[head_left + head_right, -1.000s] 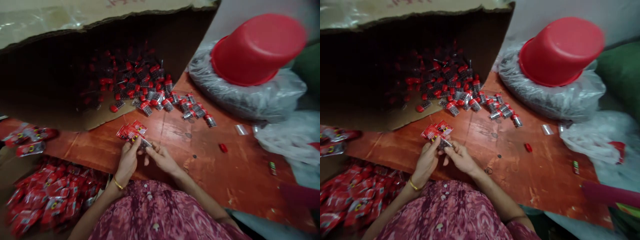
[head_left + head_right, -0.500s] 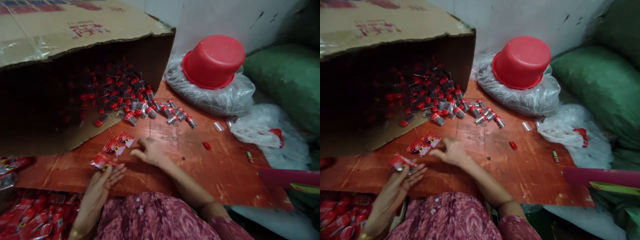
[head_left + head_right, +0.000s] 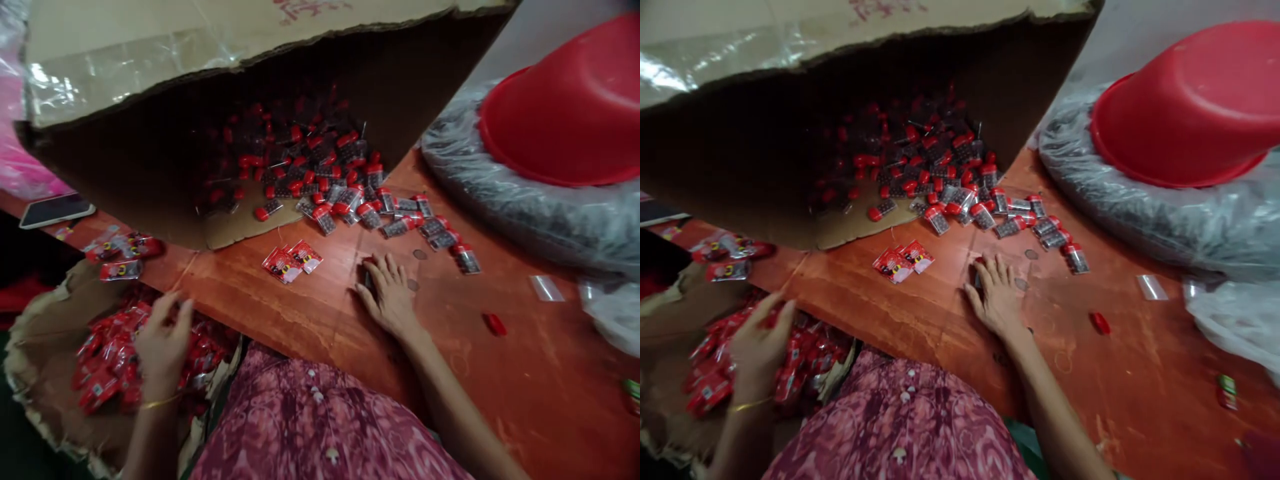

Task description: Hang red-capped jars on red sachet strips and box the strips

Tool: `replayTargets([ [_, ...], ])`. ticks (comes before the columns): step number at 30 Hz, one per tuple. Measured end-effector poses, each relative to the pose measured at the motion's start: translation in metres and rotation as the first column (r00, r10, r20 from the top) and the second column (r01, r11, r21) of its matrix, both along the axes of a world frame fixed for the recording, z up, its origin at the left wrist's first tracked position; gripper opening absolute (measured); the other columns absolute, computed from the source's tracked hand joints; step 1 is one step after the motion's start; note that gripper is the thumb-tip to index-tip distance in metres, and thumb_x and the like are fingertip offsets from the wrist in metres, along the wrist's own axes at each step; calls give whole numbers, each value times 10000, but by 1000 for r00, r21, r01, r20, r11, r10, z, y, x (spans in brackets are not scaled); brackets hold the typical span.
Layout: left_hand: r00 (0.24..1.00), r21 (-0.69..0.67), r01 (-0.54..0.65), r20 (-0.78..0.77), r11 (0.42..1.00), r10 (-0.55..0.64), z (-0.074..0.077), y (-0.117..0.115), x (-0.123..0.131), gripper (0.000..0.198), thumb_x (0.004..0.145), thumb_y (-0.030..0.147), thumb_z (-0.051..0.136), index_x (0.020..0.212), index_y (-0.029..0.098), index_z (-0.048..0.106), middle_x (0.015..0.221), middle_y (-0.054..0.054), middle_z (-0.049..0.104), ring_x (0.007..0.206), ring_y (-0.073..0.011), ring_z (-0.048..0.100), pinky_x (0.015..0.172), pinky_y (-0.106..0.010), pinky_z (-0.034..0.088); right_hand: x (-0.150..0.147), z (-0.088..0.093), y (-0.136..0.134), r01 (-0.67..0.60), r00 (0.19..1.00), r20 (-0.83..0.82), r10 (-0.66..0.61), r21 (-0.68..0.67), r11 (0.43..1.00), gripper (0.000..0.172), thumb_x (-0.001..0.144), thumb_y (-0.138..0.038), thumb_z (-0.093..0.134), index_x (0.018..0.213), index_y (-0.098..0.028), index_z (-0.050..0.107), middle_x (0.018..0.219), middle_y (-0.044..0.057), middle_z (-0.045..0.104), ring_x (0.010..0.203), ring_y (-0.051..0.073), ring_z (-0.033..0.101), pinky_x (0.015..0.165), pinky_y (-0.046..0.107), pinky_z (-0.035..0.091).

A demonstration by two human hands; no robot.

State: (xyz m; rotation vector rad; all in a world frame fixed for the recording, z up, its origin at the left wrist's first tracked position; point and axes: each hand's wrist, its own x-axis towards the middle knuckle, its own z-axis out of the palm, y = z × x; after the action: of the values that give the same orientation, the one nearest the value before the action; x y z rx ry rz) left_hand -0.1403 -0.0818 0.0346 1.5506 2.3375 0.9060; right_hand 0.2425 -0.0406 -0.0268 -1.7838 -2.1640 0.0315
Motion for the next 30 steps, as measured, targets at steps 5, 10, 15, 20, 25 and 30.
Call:
replayTargets([
  [5,919,-28,384,-82,923,-385,-19,60,99,373,791,462,566,1043,211,680,1274,-119,581,1276,-307,427,1062,-505,291,-27,7,-16,-35,988,-150,46,71,997,420,894,-424,387,1174,-152,544,1397,190,421,1358,331,280,1031,571,306],
  [10,875,-221,427,-143,877,-463,-29,81,121,315,828,428,537,1045,260,691,1347,-94,518,1294,-334,395,1038,-550,298,-31,17,-16,-20,950,-308,48,93,995,330,894,-367,408,1090,-179,596,1317,161,513,1295,297,397,1014,530,365],
  [15,853,-195,476,-137,858,-504,-33,75,113,328,890,343,437,1097,237,668,1382,-101,474,1328,-313,349,1074,-554,243,-43,28,-7,-73,921,-373,112,118,990,281,895,-331,422,955,-175,647,1126,143,640,1146,271,539,946,460,432],
  [20,863,-187,471,-104,862,-495,-27,73,114,328,883,314,444,1113,223,661,1389,-139,456,1328,-332,343,1060,-583,247,-76,45,6,-123,847,-515,131,49,991,280,900,-332,416,899,-191,658,922,98,700,860,215,635,789,363,475],
  [25,877,-67,470,-81,880,-474,-9,68,125,343,887,343,432,1135,243,646,1385,-126,467,1320,-327,360,1063,-589,231,-111,56,24,-131,631,-767,-113,-249,960,357,832,-497,502,927,-178,632,824,59,671,677,169,581,626,291,450],
  [30,885,35,459,72,888,-460,3,61,130,451,861,381,478,1265,189,537,1400,-151,445,1320,-302,366,1087,-527,230,-123,51,36,-243,244,-956,-165,-225,944,375,764,-547,552,651,-189,562,604,-21,543,566,113,472,574,242,409],
])
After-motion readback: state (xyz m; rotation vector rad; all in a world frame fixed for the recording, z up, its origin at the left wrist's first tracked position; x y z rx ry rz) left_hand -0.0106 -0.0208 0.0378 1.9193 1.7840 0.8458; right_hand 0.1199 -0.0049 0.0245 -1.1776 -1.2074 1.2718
